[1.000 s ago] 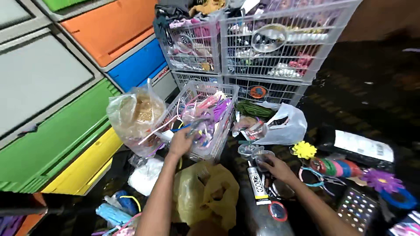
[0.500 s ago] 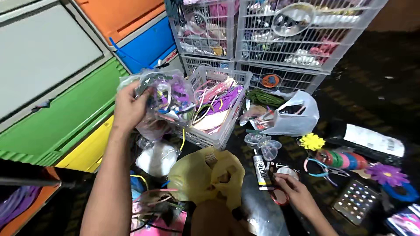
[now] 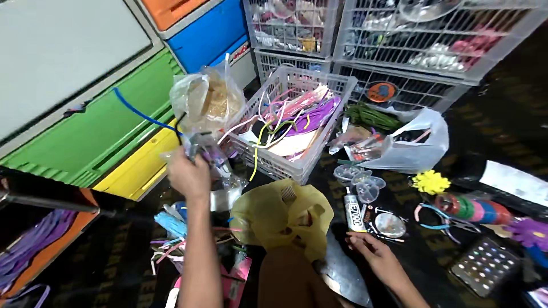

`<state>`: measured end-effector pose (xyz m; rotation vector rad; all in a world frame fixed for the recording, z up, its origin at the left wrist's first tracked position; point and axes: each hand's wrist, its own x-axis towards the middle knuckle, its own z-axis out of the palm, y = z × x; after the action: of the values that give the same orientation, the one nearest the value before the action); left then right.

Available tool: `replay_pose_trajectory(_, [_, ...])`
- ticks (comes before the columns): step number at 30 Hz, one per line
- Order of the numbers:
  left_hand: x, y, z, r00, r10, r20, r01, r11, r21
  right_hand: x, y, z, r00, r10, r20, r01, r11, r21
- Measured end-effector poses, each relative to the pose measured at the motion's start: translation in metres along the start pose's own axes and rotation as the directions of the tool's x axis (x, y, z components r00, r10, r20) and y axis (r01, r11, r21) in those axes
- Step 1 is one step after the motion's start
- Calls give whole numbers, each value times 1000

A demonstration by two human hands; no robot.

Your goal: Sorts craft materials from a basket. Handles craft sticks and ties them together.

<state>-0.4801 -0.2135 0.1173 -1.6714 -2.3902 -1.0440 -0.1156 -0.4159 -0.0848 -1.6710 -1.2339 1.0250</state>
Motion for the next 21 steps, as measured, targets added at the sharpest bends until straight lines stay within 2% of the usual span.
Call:
replay_pose_trajectory(2, [-13,-12,44,998,-46,49,48,998,-37,-2,1,-1,1000,-4,9,4,1000,-8])
replay_pose_trajectory(4, [-35,-23,90,981,-49,188,60,997,-54,-6,2,-3,1000,2,12,-2,1000,-25])
replay_pose_trajectory(6, [-64,-31,129,899,-15,438,12,1000,8,-11,3,-8,998,41,40,-39,998,-52])
replay_pose_trajectory(8, [-91,-36,153,796,83,600,-113,993,13,-17,1,-12,994,78,75,-72,994,-80])
replay_pose_trajectory(10, [-98,-33,152,707,137,694,-158,987,-33,-16,0,-17,988,100,117,-89,991,-97])
replay_pose_trajectory(13, [-78,-6,107,623,75,778,-98,995,-17,19,-11,-22,997,33,69,-26,995,-100])
replay_pose_trajectory(14, [-69,10,85,620,46,783,-81,997,7,41,-28,-20,1000,2,24,0,998,-69])
replay_pose_trajectory(15, [-60,28,66,644,28,764,-86,996,36,66,-50,-17,1000,-9,-19,8,1000,-19])
replay_pose_trajectory(17, [-41,67,42,736,52,675,-118,992,53,116,-98,-5,998,27,-53,-22,995,97])
replay_pose_trajectory(19, [-15,104,47,788,162,594,-191,982,-15,161,-138,13,994,104,-32,-96,977,191])
replay_pose_trajectory(21, [13,130,83,772,303,559,-315,946,-77,198,-161,35,986,158,-45,-141,955,262])
